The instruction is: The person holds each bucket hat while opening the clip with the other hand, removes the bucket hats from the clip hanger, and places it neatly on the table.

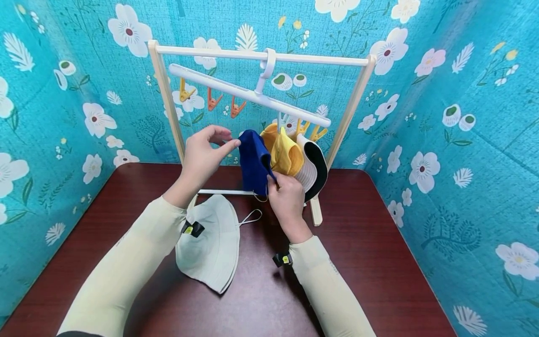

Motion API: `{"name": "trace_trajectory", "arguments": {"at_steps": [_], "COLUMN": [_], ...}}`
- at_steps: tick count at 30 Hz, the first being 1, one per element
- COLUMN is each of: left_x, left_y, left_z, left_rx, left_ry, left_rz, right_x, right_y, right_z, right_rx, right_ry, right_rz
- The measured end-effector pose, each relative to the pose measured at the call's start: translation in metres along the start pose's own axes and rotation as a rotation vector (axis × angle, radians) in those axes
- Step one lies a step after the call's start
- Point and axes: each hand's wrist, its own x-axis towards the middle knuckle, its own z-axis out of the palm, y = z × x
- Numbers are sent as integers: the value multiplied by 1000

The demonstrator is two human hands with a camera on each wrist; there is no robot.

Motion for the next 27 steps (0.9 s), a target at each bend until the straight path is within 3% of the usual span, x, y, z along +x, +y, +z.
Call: {"name": "trace_trajectory", "arguments": {"at_steps": [7,11,27], "left_x": [-20,-30,-74], "left_y": [-12,-19,-28], "left_z": [-5,-7,-24], "left_rx": [8,2,34], "left_ry": [-117,-147,-74], "left_rz": [75,96,166], "right_x": [0,-1,-1], "right_y": [1,2,4], "right_z": [-2,-1,-6], "right_rx": [29,32,54], "right_ry": [5,0,1], "right_rz": [-13,-14,-34]}}
